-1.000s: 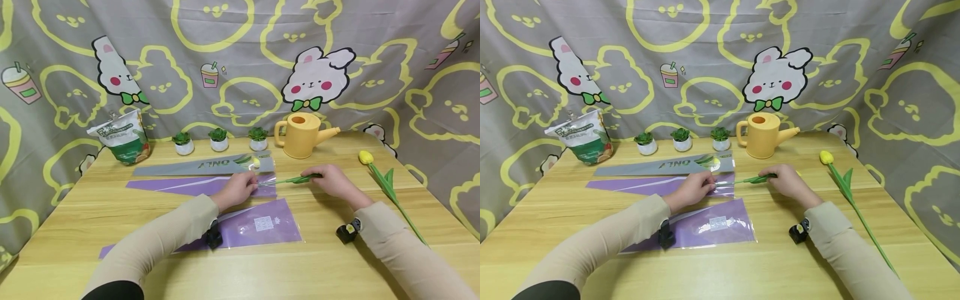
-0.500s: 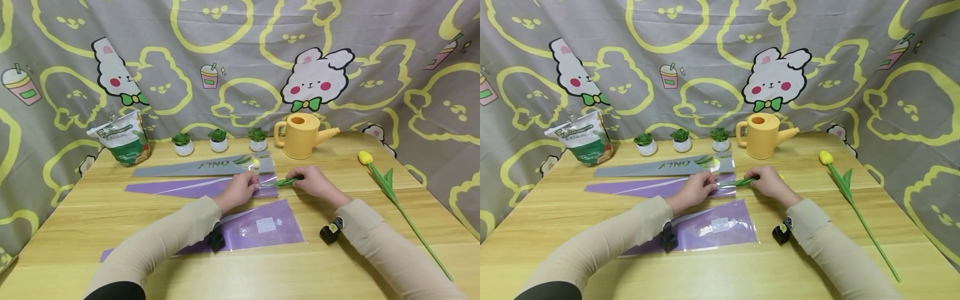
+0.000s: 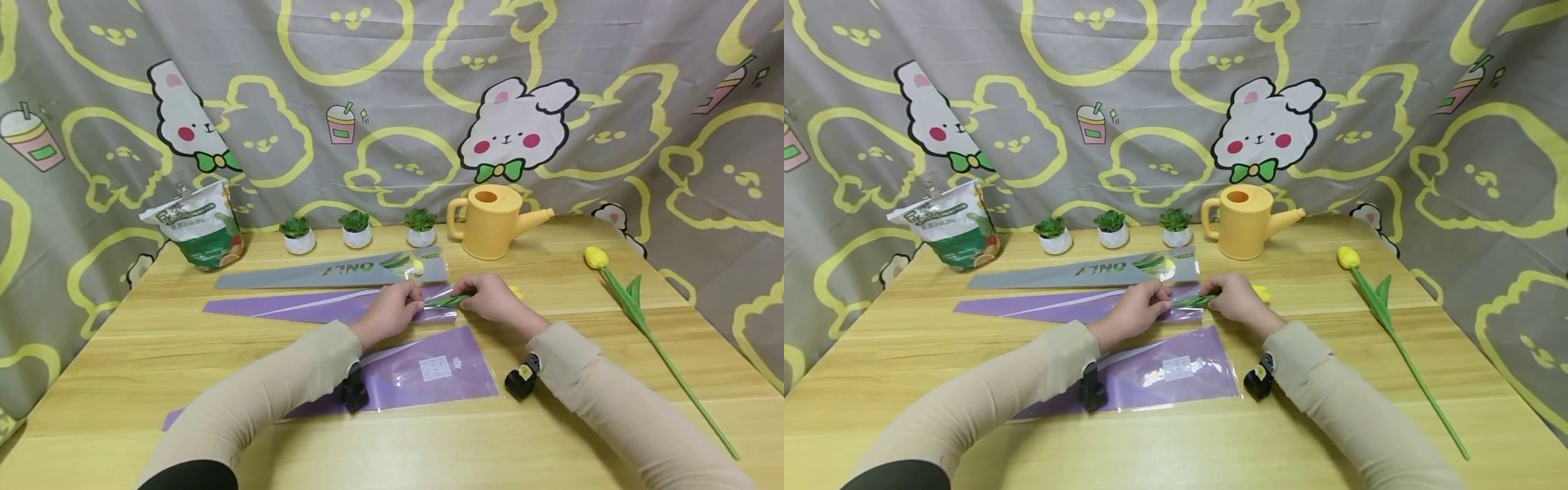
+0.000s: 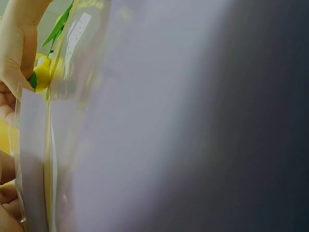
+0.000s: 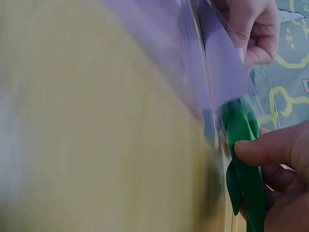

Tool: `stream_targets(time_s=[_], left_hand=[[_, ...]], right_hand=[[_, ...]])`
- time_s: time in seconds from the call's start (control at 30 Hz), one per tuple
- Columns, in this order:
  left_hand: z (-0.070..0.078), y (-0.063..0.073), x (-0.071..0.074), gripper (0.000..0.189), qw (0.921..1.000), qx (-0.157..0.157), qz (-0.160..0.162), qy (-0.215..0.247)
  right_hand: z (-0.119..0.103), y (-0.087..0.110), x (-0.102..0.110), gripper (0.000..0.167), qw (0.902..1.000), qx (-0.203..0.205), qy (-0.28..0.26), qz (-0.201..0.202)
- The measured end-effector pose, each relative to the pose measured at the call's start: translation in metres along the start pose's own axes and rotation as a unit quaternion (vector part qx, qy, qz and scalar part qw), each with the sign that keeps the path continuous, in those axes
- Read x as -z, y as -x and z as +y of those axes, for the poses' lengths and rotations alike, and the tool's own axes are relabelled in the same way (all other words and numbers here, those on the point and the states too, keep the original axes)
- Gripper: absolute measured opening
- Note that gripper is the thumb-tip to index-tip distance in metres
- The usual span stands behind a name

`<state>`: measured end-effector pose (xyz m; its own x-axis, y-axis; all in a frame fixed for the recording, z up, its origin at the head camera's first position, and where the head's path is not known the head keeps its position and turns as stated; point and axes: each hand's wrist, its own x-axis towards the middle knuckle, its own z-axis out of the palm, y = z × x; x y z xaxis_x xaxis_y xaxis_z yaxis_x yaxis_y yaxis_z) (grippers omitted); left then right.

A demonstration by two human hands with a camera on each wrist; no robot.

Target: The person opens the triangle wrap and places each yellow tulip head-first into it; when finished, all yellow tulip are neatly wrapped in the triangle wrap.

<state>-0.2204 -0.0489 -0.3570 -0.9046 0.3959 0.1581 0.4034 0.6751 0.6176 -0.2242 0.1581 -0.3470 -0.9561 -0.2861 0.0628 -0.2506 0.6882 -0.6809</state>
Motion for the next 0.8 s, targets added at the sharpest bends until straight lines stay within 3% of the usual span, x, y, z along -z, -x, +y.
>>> stream_targets(time_s=[0.3, 0.47, 0.8], left_hand=[[-0.002, -0.001, -0.003, 0.010, 0.9999, 0.012, -0.007, 0.008], [-0.003, -0.001, -0.002, 0.010, 0.9998, 0.011, -0.012, 0.014], [-0.005, 0.000, 0.000, 0.009, 0.9998, 0.011, -0.007, 0.018]], right_hand=[[0.000, 0.003, 0.009, 0.028, 0.9987, -0.030, -0.033, -0.027], [0.010, 0.011, 0.023, 0.034, 0.9959, -0.016, -0.083, -0.032], [0.032, 0.029, 0.047, 0.037, 0.9835, -0.011, -0.179, 0.024]])
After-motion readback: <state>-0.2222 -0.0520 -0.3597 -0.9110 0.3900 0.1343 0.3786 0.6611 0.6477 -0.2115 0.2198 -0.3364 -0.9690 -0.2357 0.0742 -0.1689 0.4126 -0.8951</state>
